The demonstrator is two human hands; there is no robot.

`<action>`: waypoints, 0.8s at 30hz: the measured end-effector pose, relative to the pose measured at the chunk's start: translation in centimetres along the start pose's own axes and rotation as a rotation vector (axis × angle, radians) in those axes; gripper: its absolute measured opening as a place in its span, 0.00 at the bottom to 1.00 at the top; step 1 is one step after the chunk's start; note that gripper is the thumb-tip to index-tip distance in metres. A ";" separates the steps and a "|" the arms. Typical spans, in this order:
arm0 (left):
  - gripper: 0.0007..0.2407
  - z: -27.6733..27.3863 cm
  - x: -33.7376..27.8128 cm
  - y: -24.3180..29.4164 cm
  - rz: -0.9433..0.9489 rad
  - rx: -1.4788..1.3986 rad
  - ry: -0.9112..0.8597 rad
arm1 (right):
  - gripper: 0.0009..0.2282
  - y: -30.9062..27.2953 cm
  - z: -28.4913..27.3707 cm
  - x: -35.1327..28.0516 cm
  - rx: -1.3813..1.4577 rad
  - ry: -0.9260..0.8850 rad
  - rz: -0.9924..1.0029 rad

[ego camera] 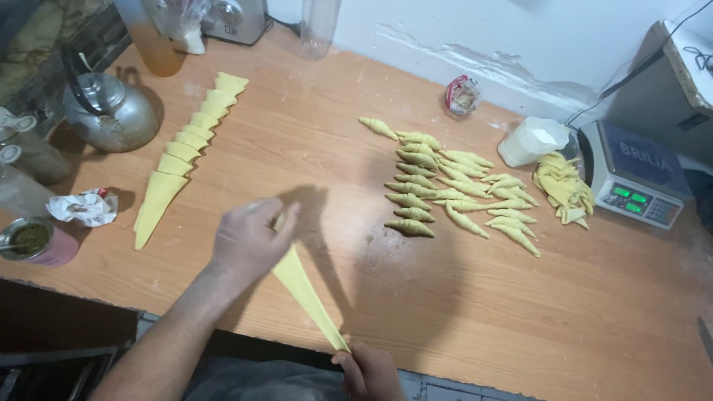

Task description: Rolling triangular pieces of dough into croissant shapes on a wooden work surface.

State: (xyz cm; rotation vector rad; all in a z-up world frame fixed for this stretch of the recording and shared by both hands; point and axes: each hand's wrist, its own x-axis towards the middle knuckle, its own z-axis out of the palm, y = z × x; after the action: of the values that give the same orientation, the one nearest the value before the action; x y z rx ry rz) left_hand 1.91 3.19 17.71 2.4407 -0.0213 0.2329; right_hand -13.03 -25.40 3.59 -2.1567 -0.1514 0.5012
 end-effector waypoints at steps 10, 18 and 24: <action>0.12 -0.4 -4.9 9.9 0.452 -0.188 -0.411 | 0.14 -9.4 -6.1 2.9 0.163 0.237 -0.500; 0.10 -1.2 1.8 4.5 0.363 -0.209 -0.279 | 0.09 -15.4 -9.4 11.0 0.242 0.457 -0.571; 0.07 4.7 -0.1 -1.1 0.553 -0.300 -0.120 | 0.07 -10.3 -7.5 10.7 -0.207 0.533 -0.644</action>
State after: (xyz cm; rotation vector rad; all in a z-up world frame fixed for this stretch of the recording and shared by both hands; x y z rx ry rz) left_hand 2.62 1.01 13.42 2.0975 -0.7357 0.2999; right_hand 0.50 -21.83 12.54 -2.2020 -0.5888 -0.4715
